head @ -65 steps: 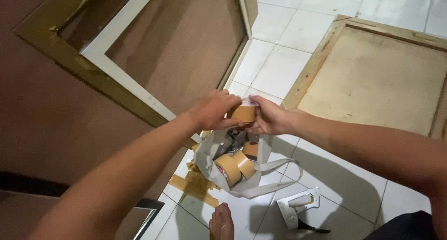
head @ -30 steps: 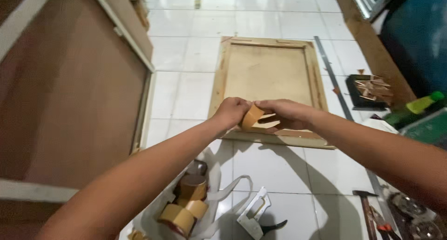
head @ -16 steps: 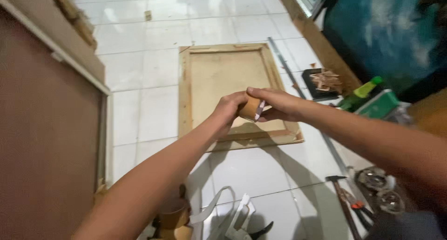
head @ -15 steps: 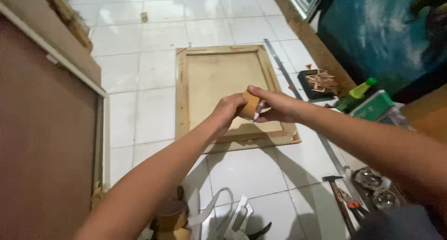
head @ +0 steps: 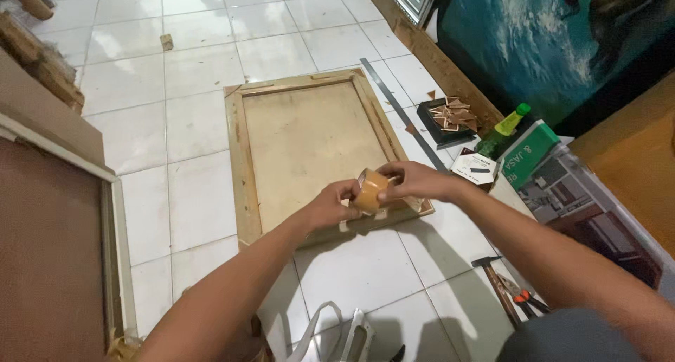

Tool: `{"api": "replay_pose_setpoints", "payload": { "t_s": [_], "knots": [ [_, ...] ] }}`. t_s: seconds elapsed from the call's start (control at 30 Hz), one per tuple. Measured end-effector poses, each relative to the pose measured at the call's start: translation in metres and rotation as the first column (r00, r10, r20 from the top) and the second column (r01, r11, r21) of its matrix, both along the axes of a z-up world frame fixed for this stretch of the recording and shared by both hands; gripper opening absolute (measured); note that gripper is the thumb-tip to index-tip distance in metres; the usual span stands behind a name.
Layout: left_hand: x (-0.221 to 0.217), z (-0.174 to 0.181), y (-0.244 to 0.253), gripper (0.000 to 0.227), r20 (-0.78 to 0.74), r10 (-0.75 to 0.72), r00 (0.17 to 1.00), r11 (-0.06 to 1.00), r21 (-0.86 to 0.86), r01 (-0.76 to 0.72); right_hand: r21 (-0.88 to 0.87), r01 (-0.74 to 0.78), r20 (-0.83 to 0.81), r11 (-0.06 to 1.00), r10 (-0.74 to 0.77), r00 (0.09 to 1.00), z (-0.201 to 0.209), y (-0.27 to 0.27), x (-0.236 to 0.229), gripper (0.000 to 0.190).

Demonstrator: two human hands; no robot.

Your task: The person uses a staple gun to attach a wooden frame to a board on the floor, then retrieves a roll of tape from a bag and cuts a piece with scissors. The person works on a single frame throughout the clip.

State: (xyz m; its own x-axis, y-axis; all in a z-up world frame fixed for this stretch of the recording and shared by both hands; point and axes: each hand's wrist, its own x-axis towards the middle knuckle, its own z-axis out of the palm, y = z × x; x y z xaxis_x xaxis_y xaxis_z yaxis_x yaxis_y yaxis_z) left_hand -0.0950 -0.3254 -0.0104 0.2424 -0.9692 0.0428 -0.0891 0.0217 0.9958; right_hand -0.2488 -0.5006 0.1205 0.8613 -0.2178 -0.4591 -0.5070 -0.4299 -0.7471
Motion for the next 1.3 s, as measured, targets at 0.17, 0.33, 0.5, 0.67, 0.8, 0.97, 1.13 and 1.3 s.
{"api": "replay_pose_setpoints", "payload": {
  "t_s": [0.17,0.33,0.5,0.67,0.8,0.97,1.13,1.3],
  "knots": [
    [-0.015,0.016,0.013,0.04,-0.157,-0.049,0.986,0.998,0.027,0.054,-0.179,-0.03,0.244,0.983,0.074,0.967,-0.026,0.015,-0.001,0.075],
    [-0.024,0.037,0.033,0.037,0.062,0.07,0.996,0.995,-0.081,-0.065,-0.241,0.004,0.332,0.971,0.078,0.94,-0.031,0.019,0.004,0.071],
    [-0.033,0.012,0.036,0.023,0.388,0.324,0.863,0.941,-0.23,-0.25,-0.601,-0.005,0.533,0.799,0.405,0.743,-0.031,0.027,0.007,0.059],
    [-0.019,-0.017,0.041,0.014,0.585,0.296,0.755,0.954,-0.142,-0.264,-0.721,0.142,0.591,0.679,0.495,0.637,-0.049,0.029,0.001,0.041],
    [-0.021,-0.009,0.04,0.019,0.681,0.24,0.692,0.969,-0.124,-0.213,-0.73,0.062,0.539,0.68,0.518,0.665,-0.045,0.031,0.002,0.046],
    [-0.025,-0.015,0.036,0.013,0.61,0.26,0.749,0.962,-0.094,-0.257,-0.657,0.008,0.524,0.754,0.449,0.723,-0.059,0.021,0.003,0.042],
    [-0.037,0.021,0.018,0.01,0.683,0.188,0.706,0.972,-0.029,-0.231,-0.656,0.123,0.533,0.745,0.341,0.774,-0.083,0.017,-0.016,0.034],
    [-0.091,0.011,-0.038,0.012,0.585,-0.086,0.806,0.984,0.175,-0.022,-0.303,0.292,0.424,0.907,-0.146,0.894,-0.133,-0.007,-0.103,0.036]
  ]
}}
